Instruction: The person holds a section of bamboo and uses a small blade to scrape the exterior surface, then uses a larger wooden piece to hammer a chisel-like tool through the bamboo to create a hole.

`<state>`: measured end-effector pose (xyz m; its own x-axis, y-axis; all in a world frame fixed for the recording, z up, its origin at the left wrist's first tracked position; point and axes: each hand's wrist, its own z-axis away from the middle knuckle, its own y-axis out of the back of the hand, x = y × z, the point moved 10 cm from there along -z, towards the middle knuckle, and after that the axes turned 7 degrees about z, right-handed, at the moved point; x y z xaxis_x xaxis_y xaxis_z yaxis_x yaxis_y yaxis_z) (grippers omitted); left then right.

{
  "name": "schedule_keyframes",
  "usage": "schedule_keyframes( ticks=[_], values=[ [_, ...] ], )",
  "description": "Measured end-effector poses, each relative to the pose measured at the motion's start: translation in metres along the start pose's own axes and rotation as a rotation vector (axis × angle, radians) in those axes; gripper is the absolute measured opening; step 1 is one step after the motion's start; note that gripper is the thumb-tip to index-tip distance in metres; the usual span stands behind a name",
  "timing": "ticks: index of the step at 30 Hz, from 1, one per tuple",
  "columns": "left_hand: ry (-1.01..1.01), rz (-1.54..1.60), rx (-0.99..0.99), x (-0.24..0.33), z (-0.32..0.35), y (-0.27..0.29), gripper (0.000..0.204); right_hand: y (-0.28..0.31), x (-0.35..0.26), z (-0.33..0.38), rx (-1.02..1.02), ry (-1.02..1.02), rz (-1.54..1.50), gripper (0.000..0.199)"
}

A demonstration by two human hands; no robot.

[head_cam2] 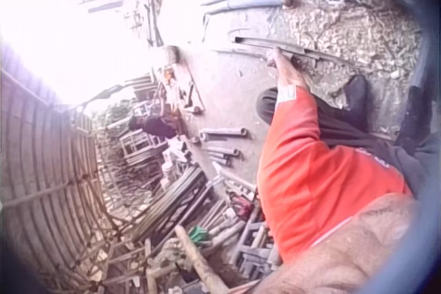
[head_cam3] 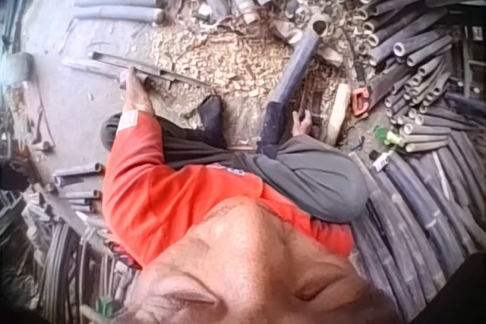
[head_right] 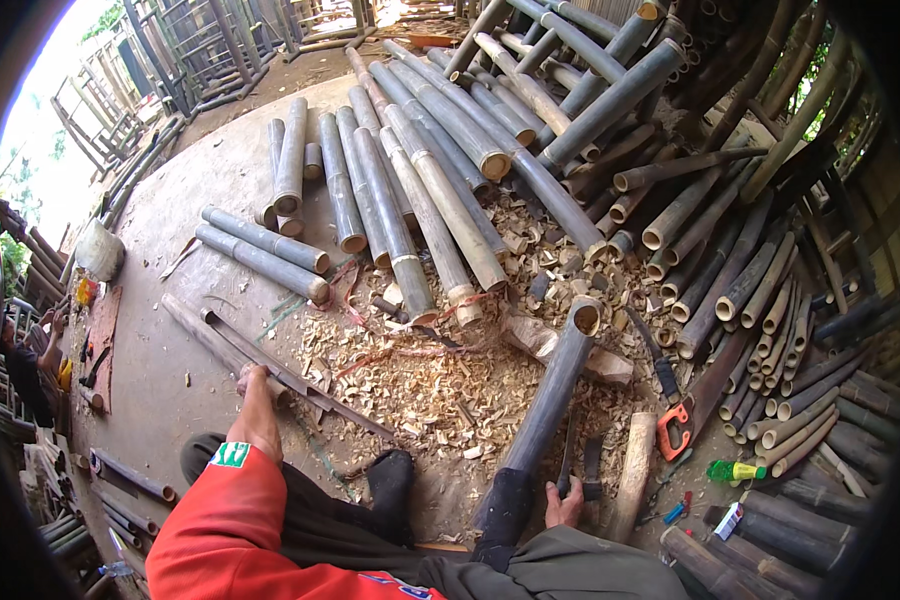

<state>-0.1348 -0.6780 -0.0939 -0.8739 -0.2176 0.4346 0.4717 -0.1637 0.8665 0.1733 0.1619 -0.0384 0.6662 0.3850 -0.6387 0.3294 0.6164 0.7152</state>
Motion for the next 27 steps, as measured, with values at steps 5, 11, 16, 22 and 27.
schedule_keyframes(
  ticks=[5, 11, 16, 22, 27],
  values=[
    [0.017, 0.249, -0.171, 0.013, 0.039, 0.004, 0.099, 0.002, -0.012, 0.006, -0.051, 0.038, 0.006, 0.054],
    [-0.348, 1.057, -0.747, 0.089, 0.233, 0.016, 0.069, -0.005, 0.033, -0.006, -0.067, -0.047, 0.078, 0.06],
    [-0.424, 1.114, -1.278, 0.12, 0.383, 0.027, 0.042, -0.021, 0.003, 0.002, -0.131, -0.075, 0.187, 0.072],
    [-0.349, 0.836, -1.608, 0.07, 0.547, 0.017, 0.044, -0.022, 0.013, 0.002, -0.116, -0.081, 0.169, 0.073],
    [-0.36, 0.575, -1.58, 0.066, 0.618, 0.001, 0.052, -0.021, 0.021, 0.003, -0.103, -0.035, 0.187, 0.071]
  ],
)
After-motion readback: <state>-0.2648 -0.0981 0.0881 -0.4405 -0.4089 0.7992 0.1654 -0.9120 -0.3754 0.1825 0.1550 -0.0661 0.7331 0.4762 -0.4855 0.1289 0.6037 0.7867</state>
